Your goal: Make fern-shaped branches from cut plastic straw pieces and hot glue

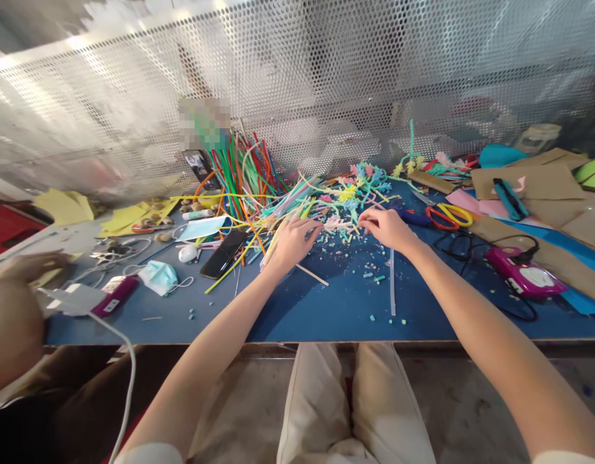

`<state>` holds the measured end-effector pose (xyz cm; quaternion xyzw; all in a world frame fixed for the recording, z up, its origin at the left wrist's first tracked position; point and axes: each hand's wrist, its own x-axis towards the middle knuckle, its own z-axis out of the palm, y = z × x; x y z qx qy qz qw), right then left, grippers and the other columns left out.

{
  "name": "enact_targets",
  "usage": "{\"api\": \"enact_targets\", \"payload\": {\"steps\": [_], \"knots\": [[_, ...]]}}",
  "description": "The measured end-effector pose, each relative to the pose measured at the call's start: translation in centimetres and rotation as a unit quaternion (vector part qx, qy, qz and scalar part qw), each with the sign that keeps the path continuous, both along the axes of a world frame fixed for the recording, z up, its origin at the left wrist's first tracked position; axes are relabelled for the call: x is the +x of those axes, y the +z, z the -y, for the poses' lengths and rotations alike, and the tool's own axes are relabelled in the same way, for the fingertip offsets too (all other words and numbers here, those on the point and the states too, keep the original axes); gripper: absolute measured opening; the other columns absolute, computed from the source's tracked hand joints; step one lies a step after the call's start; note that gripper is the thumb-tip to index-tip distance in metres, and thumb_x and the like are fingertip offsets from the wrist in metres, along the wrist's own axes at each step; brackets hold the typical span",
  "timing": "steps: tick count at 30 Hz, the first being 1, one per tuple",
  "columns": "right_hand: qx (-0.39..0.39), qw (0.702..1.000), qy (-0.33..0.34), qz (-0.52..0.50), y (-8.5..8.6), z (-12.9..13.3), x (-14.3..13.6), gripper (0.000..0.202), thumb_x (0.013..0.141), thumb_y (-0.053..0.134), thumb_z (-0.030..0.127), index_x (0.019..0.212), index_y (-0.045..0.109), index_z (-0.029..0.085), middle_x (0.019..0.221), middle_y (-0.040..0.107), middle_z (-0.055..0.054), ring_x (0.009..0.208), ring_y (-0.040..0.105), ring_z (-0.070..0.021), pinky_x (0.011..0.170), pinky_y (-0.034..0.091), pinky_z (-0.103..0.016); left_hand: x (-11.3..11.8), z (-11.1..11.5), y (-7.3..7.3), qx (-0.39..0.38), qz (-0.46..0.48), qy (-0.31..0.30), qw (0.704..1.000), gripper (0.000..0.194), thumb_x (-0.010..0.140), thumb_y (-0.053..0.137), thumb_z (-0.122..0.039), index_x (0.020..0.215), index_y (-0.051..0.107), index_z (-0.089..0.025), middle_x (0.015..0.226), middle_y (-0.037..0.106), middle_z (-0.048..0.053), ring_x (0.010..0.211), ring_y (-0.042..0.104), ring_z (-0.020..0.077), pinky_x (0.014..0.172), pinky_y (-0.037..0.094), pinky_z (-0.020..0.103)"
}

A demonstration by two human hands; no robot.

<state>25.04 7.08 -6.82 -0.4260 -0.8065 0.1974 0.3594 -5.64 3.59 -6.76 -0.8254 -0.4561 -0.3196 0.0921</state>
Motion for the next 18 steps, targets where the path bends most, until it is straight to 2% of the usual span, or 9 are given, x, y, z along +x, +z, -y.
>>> {"api": "enact_targets", "payload": {"steps": [5,10,18], "knots": [[0.033,0.999,0.001,0.01,0.1,0.5,-0.5,0.03,0.108,0.056,0.042,0.112,0.08,0.024,0.09,0.086,-0.005,0.079,0.083,-0.0249,0.079,0.064,-0.037,0.4,0.6,0.2,0.007,-0.016,0.01,1.0,0.028,0.115,0.06,-0.037,0.111,0.085,-0.025,0.114,0.086,0.004,0.103,0.076,0.025,0.093,0.052,0.042],[0.076,0.997,0.024,0.011,0.6,1.7,-1.6,0.034,0.108,0.06,0.044,0.121,0.083,0.023,0.114,0.087,-0.008,0.09,0.084,-0.0263,0.087,0.067,-0.04,0.6,1.1,0.7,0.011,-0.039,0.005,0.999,0.029,0.115,0.059,-0.037,0.113,0.086,-0.026,0.113,0.086,0.003,0.102,0.076,0.0257,0.088,0.051,0.041],[0.073,0.996,0.051,0.007,0.6,1.8,-2.4,0.032,0.107,0.061,0.045,0.113,0.086,0.025,0.111,0.087,-0.008,0.089,0.082,-0.0255,0.084,0.067,-0.041,0.0,0.4,0.1,0.0,-0.045,0.0,0.999,0.03,0.117,0.057,-0.038,0.116,0.084,-0.025,0.117,0.085,0.004,0.108,0.077,0.0248,0.095,0.056,0.042]]}}
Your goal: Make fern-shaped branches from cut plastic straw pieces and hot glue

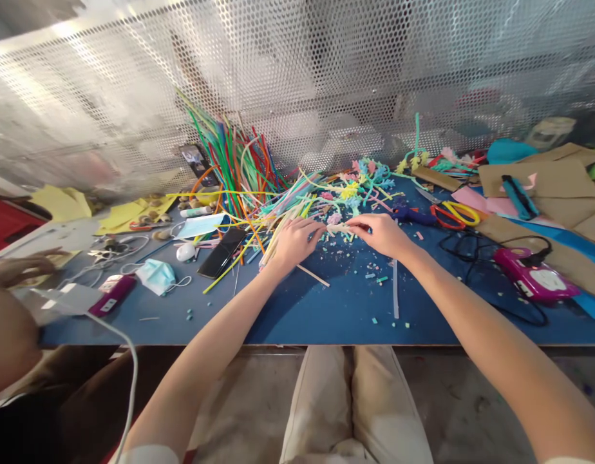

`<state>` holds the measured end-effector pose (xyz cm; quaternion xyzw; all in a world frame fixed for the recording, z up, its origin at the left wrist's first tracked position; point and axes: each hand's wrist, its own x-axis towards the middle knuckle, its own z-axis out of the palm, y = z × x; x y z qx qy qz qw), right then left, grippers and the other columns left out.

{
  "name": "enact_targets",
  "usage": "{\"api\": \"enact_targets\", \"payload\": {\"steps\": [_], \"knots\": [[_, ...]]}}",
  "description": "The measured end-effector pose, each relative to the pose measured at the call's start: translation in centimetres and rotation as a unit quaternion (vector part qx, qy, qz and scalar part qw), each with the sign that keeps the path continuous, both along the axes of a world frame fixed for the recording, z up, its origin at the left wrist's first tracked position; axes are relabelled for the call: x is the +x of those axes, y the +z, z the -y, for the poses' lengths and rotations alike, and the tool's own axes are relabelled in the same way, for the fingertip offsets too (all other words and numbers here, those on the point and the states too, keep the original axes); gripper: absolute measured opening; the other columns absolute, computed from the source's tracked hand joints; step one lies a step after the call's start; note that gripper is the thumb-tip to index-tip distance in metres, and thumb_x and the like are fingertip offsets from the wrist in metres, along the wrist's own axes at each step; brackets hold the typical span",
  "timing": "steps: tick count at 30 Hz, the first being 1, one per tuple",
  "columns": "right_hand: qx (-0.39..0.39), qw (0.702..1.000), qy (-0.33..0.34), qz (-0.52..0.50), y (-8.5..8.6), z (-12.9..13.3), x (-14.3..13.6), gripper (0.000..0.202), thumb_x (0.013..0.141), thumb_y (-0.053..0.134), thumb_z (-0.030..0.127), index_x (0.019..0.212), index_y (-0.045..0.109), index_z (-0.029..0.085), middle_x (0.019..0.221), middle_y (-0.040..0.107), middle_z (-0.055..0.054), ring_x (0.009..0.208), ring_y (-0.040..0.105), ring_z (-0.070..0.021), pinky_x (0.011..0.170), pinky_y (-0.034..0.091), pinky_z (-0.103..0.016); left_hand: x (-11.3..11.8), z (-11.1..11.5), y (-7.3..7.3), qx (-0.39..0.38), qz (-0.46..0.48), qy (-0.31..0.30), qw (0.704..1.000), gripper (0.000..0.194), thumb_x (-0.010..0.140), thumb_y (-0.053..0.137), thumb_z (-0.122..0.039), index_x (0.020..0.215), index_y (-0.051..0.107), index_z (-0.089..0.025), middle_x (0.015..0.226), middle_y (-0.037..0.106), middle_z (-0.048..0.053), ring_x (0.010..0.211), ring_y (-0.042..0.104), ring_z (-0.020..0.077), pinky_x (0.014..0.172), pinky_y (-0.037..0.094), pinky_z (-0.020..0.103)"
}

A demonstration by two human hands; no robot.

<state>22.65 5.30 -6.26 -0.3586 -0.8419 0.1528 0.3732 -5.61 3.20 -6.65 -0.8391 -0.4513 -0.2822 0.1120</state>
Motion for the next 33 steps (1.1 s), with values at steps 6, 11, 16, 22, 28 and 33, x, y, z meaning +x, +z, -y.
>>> {"api": "enact_targets", "payload": {"steps": [6,11,16,22,28,33], "knots": [[-0.029,0.999,-0.005,-0.023,-0.4,-0.5,0.1,0.028,0.106,0.065,0.047,0.112,0.081,0.025,0.106,0.086,-0.008,0.088,0.081,-0.0255,0.086,0.066,-0.042,-0.6,-1.1,-0.9,-0.019,-0.023,-0.021,0.999,0.033,0.118,0.053,-0.033,0.136,0.079,-0.023,0.123,0.084,0.009,0.113,0.079,0.025,0.096,0.062,0.04],[-0.041,0.998,-0.027,-0.033,-0.7,-0.9,0.6,0.031,0.103,0.068,0.051,0.12,0.073,0.025,0.105,0.086,-0.009,0.091,0.082,-0.0278,0.088,0.065,-0.044,-0.2,-1.0,-0.5,-0.011,0.046,-0.043,0.998,0.036,0.118,0.052,-0.038,0.142,0.075,-0.022,0.136,0.081,0.012,0.125,0.077,0.0257,0.106,0.062,0.044],[-0.052,0.998,-0.023,-0.025,-0.8,-1.3,1.1,0.031,0.103,0.067,0.051,0.119,0.07,0.025,0.104,0.086,-0.01,0.092,0.082,-0.0288,0.088,0.064,-0.045,0.1,0.0,0.8,-0.001,0.085,-0.038,0.996,0.027,0.116,0.055,-0.033,0.12,0.08,-0.024,0.127,0.084,0.008,0.121,0.077,0.0233,0.109,0.058,0.045],[-0.085,0.996,-0.002,0.009,-0.8,-1.3,1.3,0.031,0.104,0.066,0.047,0.128,0.069,0.026,0.107,0.086,-0.008,0.098,0.082,-0.0289,0.086,0.062,-0.041,0.2,0.7,1.4,0.005,0.065,0.006,0.998,0.023,0.115,0.057,-0.033,0.113,0.079,-0.024,0.118,0.085,0.006,0.115,0.076,0.0245,0.103,0.053,0.044],[-0.086,0.996,0.017,0.018,-0.6,-0.9,1.1,0.04,0.105,0.066,0.049,0.138,0.068,0.025,0.111,0.087,-0.009,0.1,0.082,-0.0295,0.088,0.063,-0.043,0.3,0.3,0.9,0.002,0.061,0.011,0.998,0.018,0.112,0.061,-0.028,0.11,0.078,-0.024,0.115,0.085,0.006,0.113,0.077,0.0242,0.098,0.053,0.041],[-0.085,0.996,0.036,0.021,-0.7,-0.7,0.6,0.043,0.105,0.067,0.05,0.142,0.066,0.028,0.112,0.087,-0.008,0.101,0.083,-0.0295,0.091,0.064,-0.045,-0.1,-0.5,0.3,-0.025,0.066,0.004,0.997,0.012,0.109,0.065,-0.023,0.108,0.078,-0.023,0.117,0.085,0.005,0.112,0.078,0.0235,0.098,0.054,0.039]]}}
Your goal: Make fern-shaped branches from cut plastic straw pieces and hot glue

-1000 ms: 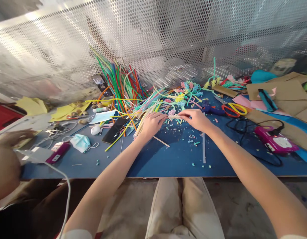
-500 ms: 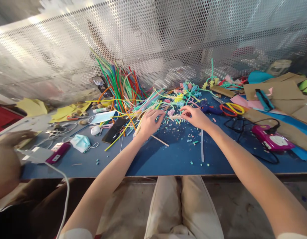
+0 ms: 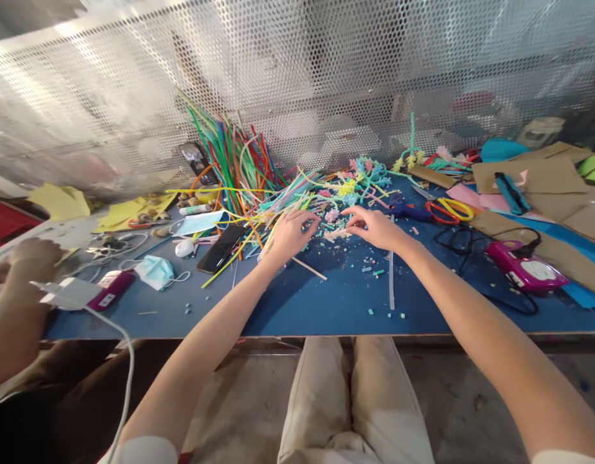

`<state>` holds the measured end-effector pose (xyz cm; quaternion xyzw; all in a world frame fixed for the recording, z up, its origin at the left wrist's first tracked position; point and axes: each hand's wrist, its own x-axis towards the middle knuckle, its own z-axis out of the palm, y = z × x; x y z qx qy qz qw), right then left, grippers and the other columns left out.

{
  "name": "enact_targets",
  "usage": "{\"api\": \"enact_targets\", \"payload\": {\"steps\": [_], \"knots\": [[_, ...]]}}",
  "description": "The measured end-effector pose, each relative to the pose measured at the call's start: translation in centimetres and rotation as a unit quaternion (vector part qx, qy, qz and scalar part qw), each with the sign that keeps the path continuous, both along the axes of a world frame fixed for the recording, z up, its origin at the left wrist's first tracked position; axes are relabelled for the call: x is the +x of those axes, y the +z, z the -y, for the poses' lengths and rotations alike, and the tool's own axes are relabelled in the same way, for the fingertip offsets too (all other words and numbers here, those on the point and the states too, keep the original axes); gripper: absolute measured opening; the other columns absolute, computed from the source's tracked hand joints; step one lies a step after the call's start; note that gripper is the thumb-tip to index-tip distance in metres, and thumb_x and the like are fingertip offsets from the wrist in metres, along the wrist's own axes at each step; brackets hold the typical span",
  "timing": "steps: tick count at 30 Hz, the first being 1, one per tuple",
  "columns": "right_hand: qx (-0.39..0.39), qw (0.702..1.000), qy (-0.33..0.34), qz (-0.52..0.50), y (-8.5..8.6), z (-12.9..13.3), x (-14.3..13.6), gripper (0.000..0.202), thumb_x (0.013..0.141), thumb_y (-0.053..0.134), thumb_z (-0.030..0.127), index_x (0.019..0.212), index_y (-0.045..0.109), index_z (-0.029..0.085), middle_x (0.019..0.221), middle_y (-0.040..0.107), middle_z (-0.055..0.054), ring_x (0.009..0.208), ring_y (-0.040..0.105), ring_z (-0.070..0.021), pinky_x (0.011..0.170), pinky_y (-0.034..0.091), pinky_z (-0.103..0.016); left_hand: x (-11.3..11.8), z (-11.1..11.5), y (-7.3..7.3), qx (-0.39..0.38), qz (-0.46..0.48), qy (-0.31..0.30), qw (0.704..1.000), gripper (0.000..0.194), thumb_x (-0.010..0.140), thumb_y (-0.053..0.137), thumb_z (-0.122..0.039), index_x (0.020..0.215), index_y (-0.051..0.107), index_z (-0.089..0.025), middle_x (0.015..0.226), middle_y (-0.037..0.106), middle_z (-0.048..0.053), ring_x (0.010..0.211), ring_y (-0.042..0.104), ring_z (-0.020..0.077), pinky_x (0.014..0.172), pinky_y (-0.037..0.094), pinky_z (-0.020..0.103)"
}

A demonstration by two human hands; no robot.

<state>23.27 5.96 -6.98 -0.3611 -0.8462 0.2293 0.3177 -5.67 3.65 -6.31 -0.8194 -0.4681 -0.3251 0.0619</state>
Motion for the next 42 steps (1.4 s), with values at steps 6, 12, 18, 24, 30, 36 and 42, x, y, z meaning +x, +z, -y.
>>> {"api": "enact_targets", "payload": {"steps": [6,12,18,24,30,36,42], "knots": [[0.0,1.0,0.007,0.004,-0.3,0.0,-0.3,0.041,0.104,0.069,0.048,0.141,0.068,0.029,0.11,0.087,-0.006,0.102,0.083,-0.0291,0.093,0.065,-0.045,0.0,0.1,0.1,0.005,0.004,0.004,1.0,0.018,0.112,0.059,-0.027,0.11,0.077,-0.022,0.114,0.085,0.008,0.11,0.078,0.0241,0.094,0.055,0.038],[0.005,1.0,0.008,0.011,0.2,0.2,0.1,0.037,0.109,0.053,0.035,0.14,0.07,0.027,0.12,0.086,-0.006,0.104,0.082,-0.0257,0.094,0.064,-0.043,0.2,1.1,0.7,-0.002,-0.005,-0.025,1.0,0.013,0.108,0.064,-0.024,0.104,0.076,-0.024,0.112,0.085,0.003,0.109,0.078,0.0219,0.1,0.054,0.039],[0.06,0.997,-0.02,-0.043,1.5,1.9,-1.1,0.03,0.109,0.053,0.038,0.117,0.079,0.027,0.11,0.086,-0.007,0.101,0.081,-0.0268,0.094,0.064,-0.043,0.7,1.5,0.8,-0.001,-0.014,-0.045,0.999,0.007,0.104,0.065,-0.02,0.1,0.069,-0.023,0.106,0.083,0.003,0.102,0.078,0.0206,0.094,0.053,0.037],[0.069,0.995,-0.006,-0.065,1.1,3.0,-3.8,0.028,0.106,0.061,0.046,0.123,0.076,0.029,0.121,0.083,-0.008,0.095,0.078,-0.026,0.092,0.066,-0.044,0.6,1.0,0.4,-0.006,-0.009,-0.069,0.998,0.01,0.106,0.058,-0.02,0.101,0.066,-0.022,0.102,0.08,0.003,0.095,0.076,0.0201,0.084,0.053,0.034],[0.047,0.995,-0.004,-0.088,0.8,2.9,-4.3,0.038,0.103,0.068,0.052,0.133,0.071,0.03,0.126,0.081,-0.009,0.093,0.078,-0.0265,0.089,0.067,-0.046,0.7,1.1,0.3,-0.005,-0.015,-0.059,0.998,0.02,0.113,0.051,-0.024,0.105,0.069,-0.024,0.105,0.08,0.004,0.099,0.076,0.021,0.084,0.052,0.035],[0.009,0.995,0.001,-0.099,1.1,3.3,-4.2,0.035,0.102,0.069,0.062,0.113,0.077,0.031,0.11,0.084,-0.007,0.096,0.08,-0.0285,0.093,0.068,-0.047,1.2,1.6,0.4,0.006,-0.012,-0.083,0.996,0.022,0.113,0.05,-0.024,0.104,0.069,-0.023,0.103,0.08,0.005,0.099,0.076,0.0229,0.09,0.054,0.039],[-0.043,0.985,0.0,-0.17,0.9,3.6,-4.6,0.043,0.095,0.075,0.071,0.101,0.076,0.029,0.096,0.082,-0.005,0.086,0.079,-0.0265,0.085,0.068,-0.044,1.7,2.0,0.6,-0.006,-0.02,-0.084,0.996,0.025,0.114,0.051,-0.033,0.105,0.072,-0.023,0.102,0.081,0.006,0.099,0.076,0.0233,0.099,0.056,0.043]]}}
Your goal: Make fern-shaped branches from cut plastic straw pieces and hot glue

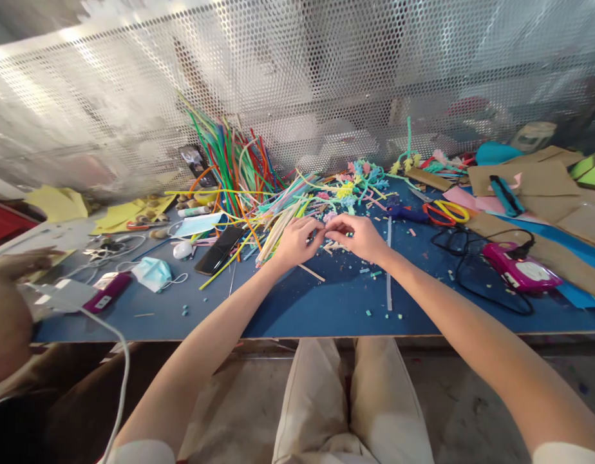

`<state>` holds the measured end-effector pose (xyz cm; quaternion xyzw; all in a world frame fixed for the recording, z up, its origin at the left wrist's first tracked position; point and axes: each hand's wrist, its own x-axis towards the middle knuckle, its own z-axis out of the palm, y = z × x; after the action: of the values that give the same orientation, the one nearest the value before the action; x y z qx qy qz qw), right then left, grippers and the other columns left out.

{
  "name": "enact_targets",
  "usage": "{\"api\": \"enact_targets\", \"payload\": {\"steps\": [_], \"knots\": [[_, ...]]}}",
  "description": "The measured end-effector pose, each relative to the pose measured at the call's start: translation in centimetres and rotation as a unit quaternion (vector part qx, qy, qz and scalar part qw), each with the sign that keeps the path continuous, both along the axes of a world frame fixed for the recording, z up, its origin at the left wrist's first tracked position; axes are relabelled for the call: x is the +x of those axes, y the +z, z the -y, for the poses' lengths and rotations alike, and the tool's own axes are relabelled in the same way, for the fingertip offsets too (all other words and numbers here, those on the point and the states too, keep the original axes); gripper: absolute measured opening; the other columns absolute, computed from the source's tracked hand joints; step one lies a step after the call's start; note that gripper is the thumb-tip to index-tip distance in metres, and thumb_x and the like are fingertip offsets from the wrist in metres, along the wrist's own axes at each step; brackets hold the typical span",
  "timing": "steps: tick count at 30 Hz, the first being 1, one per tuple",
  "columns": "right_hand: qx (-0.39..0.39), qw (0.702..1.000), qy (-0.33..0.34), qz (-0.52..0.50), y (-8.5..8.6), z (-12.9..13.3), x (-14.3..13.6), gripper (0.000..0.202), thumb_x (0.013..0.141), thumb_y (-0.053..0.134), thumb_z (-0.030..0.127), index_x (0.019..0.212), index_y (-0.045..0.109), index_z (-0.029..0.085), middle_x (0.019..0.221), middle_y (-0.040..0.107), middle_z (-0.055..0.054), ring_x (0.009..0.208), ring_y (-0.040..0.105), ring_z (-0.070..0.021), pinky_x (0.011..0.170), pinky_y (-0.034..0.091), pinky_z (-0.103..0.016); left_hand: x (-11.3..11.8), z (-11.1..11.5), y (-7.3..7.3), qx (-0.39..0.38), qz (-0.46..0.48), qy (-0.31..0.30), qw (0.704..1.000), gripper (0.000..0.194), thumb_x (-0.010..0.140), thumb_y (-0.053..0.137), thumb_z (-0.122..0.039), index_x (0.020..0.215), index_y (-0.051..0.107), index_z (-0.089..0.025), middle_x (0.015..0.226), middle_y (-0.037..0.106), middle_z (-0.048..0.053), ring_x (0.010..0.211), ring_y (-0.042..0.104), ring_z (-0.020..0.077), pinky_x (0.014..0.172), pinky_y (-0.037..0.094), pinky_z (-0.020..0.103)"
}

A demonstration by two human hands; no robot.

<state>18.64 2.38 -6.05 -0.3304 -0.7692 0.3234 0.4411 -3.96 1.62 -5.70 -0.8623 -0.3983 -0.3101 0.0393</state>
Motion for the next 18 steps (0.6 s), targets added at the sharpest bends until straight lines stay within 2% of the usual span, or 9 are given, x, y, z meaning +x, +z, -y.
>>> {"api": "enact_targets", "payload": {"steps": [3,5,9,14,18], "knots": [[-0.054,0.998,0.004,-0.042,-0.1,0.1,-0.4,0.048,0.089,0.081,0.075,0.097,0.073,0.028,0.077,0.075,-0.002,0.068,0.071,-0.0216,0.069,0.064,-0.039,0.0,-0.2,-0.3,0.021,0.014,-0.011,1.0,0.028,0.116,0.049,-0.034,0.11,0.073,-0.022,0.105,0.082,0.006,0.1,0.077,0.0223,0.102,0.056,0.042],[-0.079,0.995,0.018,-0.065,-0.2,0.1,-0.5,0.049,0.087,0.083,0.074,0.095,0.071,0.027,0.072,0.071,0.0,0.063,0.066,-0.0193,0.065,0.061,-0.037,-0.2,-0.4,-0.4,0.047,0.023,-0.027,0.998,0.031,0.117,0.048,-0.036,0.109,0.073,-0.021,0.102,0.082,0.006,0.098,0.077,0.0219,0.099,0.056,0.042],[-0.102,0.991,0.051,-0.064,0.2,0.3,-0.3,0.049,0.086,0.087,0.071,0.092,0.069,0.025,0.071,0.067,0.001,0.063,0.064,-0.0179,0.064,0.056,-0.035,-0.6,-0.6,-0.5,0.077,0.012,-0.042,0.996,0.035,0.118,0.05,-0.044,0.108,0.075,-0.021,0.102,0.082,0.006,0.097,0.075,0.0225,0.094,0.054,0.042],[-0.125,0.989,0.08,-0.017,0.7,0.2,0.6,0.046,0.09,0.083,0.068,0.091,0.067,0.024,0.071,0.067,0.0,0.065,0.064,-0.0184,0.067,0.055,-0.035,-0.7,-0.6,-0.3,0.07,-0.009,-0.051,0.996,0.033,0.116,0.055,-0.045,0.106,0.077,-0.022,0.104,0.082,0.006,0.1,0.074,0.0228,0.094,0.052,0.042],[-0.154,0.977,0.145,0.025,1.0,-0.1,1.3,0.044,0.093,0.081,0.064,0.09,0.066,0.023,0.071,0.068,0.0,0.064,0.064,-0.017,0.067,0.055,-0.034,-0.8,-0.7,-0.1,0.041,-0.031,-0.102,0.993,0.036,0.116,0.055,-0.05,0.106,0.077,-0.023,0.112,0.082,0.006,0.107,0.072,0.0242,0.097,0.05,0.043]]}}
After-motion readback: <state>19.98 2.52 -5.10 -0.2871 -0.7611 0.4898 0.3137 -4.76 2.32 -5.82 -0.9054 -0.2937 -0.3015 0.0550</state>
